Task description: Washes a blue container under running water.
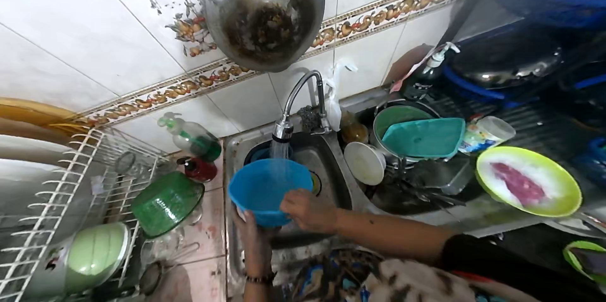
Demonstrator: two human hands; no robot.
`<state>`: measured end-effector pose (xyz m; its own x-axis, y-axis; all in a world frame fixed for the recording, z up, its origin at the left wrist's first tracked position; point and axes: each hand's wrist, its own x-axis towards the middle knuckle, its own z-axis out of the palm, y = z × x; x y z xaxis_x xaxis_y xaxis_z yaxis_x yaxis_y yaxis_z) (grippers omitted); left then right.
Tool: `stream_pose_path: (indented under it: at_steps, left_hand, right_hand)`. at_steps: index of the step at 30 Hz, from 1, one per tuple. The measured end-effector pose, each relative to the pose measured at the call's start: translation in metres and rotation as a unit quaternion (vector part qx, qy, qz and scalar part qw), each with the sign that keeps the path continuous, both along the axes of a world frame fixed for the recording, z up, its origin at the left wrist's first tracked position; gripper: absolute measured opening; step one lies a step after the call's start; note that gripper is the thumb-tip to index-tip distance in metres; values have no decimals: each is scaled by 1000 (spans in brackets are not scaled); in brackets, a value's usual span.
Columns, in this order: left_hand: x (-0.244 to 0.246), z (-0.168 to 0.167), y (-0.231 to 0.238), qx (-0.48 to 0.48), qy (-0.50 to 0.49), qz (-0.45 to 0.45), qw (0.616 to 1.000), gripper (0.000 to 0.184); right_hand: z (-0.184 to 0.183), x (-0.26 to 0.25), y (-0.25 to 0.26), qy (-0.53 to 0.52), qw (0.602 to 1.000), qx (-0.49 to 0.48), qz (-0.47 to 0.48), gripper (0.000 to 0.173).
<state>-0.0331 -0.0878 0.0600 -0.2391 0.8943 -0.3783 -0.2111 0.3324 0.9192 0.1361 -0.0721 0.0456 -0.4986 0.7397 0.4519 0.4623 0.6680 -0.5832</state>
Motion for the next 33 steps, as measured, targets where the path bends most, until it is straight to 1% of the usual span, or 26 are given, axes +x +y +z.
stream_pose_path:
  at_steps: [2, 3, 5, 7, 8, 10, 11, 12, 15, 17, 18, 20, 21, 22, 23, 25, 26, 28, 29, 31, 33]
  left_hand:
    - [7, 4, 2, -3, -10, 16, 1000, 84]
    - [9, 5, 4, -1, -3, 31, 1000, 86]
    - [11, 2, 6, 21, 32, 49, 998, 91]
    - [8, 0, 7, 58, 81, 50, 994, 98]
    - [5, 1, 8, 69, 100, 47, 991, 99]
    - [0, 6, 7, 66, 128, 41, 989, 100]
    - [-3, 9, 6, 59, 135, 39, 988, 98]
    - [-5, 11, 5, 54, 142, 31, 988, 96]
    - [-9, 14, 4, 47, 157, -5, 986, 94]
    - [-10, 16, 4, 32, 155, -25, 987, 92]
    - [-11, 18, 3, 21, 148, -30, 988, 90]
    - [-10, 21, 2, -1, 140, -35, 989, 86]
    - [-9, 24, 2, -16, 134, -39, 990, 82]
    - [-9, 25, 2, -35, 123, -45, 991, 76]
    - [-9, 26, 2, -52, 107, -53, 991, 71]
    - [-9, 23, 3, -79, 71, -71, 992, 62]
    - [-9, 22, 4, -85, 49, -72, 993, 55]
    - [-7, 24, 5, -92, 10, -65, 994, 43]
    - [-5, 26, 5, -104, -9, -58, 993, 40]
    - [0, 28, 5, -136, -55, -58, 988, 43]
    - [4, 25, 6, -165, -113, -58, 978, 45]
  right_hand:
    - [-11, -3, 0, 16, 1000, 19, -2, 5]
    - [-13, -3, -1, 27, 1000, 4, 6, 5]
    - [-17, 3, 0, 62, 995, -65, 44, 9]
    - [-24, 13, 7, 87, 984, -130, 87, 16]
    - [-28, 18, 11, 74, 980, -160, 98, 24]
    - [-30, 31, 23, -27, 965, -239, 101, 40]
    - [-31, 35, 32, -81, 951, -282, 99, 45]
    - [-39, 38, 41, -108, 944, -301, 85, 47]
    - [-77, 42, 63, -117, 949, -290, 28, 43]
    - [-81, 43, 78, -145, 941, -304, 20, 42]
    - [-79, 41, 82, -149, 939, -308, 14, 45]
    - [-73, 35, 90, -137, 937, -320, -1, 60]
    - [-68, 32, 94, -129, 935, -331, -8, 68]
    - [-63, 29, 99, -113, 932, -343, -16, 73]
    - [-59, 28, 103, -107, 930, -350, -21, 73]
    - [-52, 28, 111, -113, 927, -357, -30, 63]
    - [-45, 30, 113, -132, 920, -368, -31, 58]
    - [-33, 38, 117, -177, 903, -392, -15, 54]
    - [-27, 43, 119, -193, 894, -404, -3, 53]
    - [-16, 56, 122, -215, 882, -420, 18, 52]
    - [-9, 69, 127, -244, 878, -410, 38, 49]
